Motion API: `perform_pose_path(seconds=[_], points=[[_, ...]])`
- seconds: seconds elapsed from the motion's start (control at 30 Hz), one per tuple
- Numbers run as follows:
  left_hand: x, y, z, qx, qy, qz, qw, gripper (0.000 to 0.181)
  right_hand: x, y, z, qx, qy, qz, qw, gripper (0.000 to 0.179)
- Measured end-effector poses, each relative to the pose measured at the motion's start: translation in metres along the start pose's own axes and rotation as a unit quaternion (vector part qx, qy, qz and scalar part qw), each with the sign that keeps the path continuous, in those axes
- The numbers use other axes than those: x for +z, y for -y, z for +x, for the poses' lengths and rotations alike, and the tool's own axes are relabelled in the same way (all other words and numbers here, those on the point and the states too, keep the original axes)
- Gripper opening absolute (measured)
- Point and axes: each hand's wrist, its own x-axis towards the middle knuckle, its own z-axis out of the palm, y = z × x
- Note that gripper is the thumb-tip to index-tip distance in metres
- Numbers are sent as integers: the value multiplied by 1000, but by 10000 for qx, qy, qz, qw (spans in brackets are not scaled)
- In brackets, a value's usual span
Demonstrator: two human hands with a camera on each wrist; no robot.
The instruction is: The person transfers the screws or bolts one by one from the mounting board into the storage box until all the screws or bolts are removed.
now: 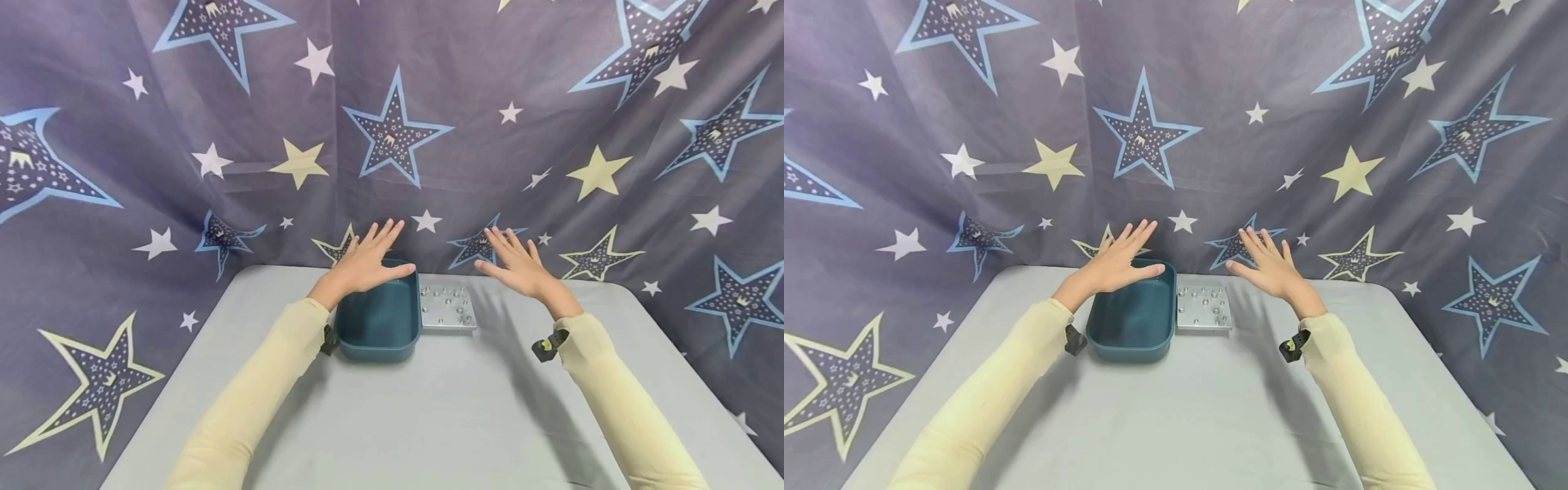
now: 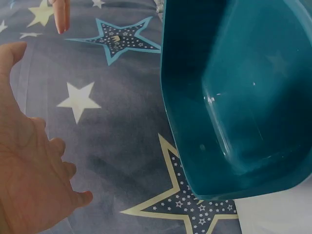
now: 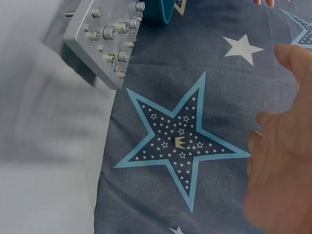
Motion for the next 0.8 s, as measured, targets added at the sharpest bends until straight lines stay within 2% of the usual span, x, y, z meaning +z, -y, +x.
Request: perform_pose_path(seconds=[0.17,0.5,0.67,0.8], points=[[-3,-3,0,31,50,-30,10000,97,0,1,1,-31,-31,80,10000,89],[-7,5,-4,-248,144,-128,9995,97,1,4,4,-6,1,255,9997,85],[-10,16,-6,-415,142,-407,9982,100,0,4,6,-15,2,310,9995,83],[-13,26,-9,-520,70,-874,9948,103,-3,6,6,-39,18,565,9984,83]])
